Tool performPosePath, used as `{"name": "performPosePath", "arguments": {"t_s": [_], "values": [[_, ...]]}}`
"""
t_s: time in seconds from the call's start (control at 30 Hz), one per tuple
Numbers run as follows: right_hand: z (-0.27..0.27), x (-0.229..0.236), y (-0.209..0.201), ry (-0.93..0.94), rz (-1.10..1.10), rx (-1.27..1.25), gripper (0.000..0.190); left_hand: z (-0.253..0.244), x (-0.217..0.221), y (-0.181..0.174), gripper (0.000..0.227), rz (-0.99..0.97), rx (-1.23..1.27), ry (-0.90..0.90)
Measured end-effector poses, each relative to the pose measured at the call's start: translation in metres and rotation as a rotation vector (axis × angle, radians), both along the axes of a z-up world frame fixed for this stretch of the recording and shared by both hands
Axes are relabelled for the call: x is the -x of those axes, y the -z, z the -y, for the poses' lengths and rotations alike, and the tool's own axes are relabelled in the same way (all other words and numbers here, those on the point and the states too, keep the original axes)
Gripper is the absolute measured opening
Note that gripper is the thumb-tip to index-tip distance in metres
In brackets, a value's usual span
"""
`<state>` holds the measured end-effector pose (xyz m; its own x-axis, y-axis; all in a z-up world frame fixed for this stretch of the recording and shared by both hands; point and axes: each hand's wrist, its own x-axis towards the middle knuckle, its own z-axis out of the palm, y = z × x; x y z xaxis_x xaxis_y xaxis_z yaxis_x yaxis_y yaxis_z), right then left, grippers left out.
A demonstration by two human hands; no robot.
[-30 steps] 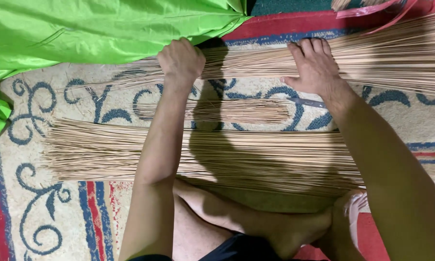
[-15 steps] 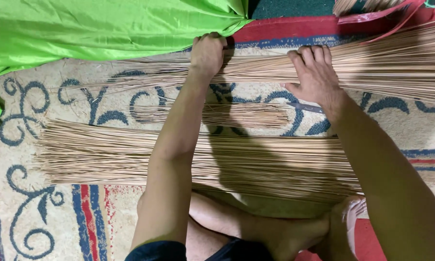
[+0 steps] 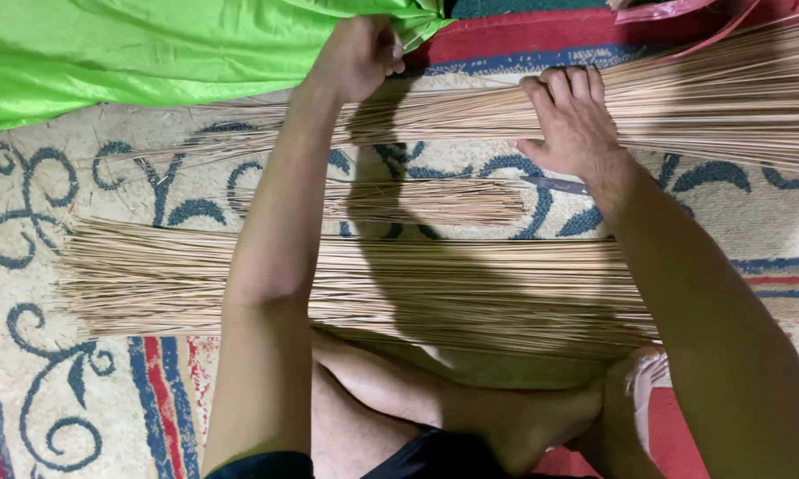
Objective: Trimming and aligning a bundle of thin wooden sticks using scissors
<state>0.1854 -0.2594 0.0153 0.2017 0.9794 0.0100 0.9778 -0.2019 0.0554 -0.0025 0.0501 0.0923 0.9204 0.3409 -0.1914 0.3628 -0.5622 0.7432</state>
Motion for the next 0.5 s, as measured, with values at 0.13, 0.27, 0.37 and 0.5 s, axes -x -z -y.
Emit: {"name": "performPosePath", "arguments": {"t_s": [0.13, 0.27, 0.37, 0.5], "values": [[-0.004, -0.003, 0.0, 0.02, -0.061, 0.069, 0.101, 0.034, 0.027, -0.05, 0.023, -0.114, 0.124, 0.128], [-0.008, -0.002, -0.003, 0.017, -0.087, 0.023, 0.101, 0.092, 0.065, -0.003, 0.014, -0.226, -0.159, 0.326], [-0.01, 0.001, -0.006, 0.079, -0.095, 0.11, 0.103, 0.117, 0.088, 0.025, 0.013, -0.184, -0.411, 0.324], [-0.013, 0.006, -0.007, 0.109, -0.077, 0.109, 0.109, 0.127, 0.104, 0.034, 0.025, -0.149, -0.586, 0.313]]}}
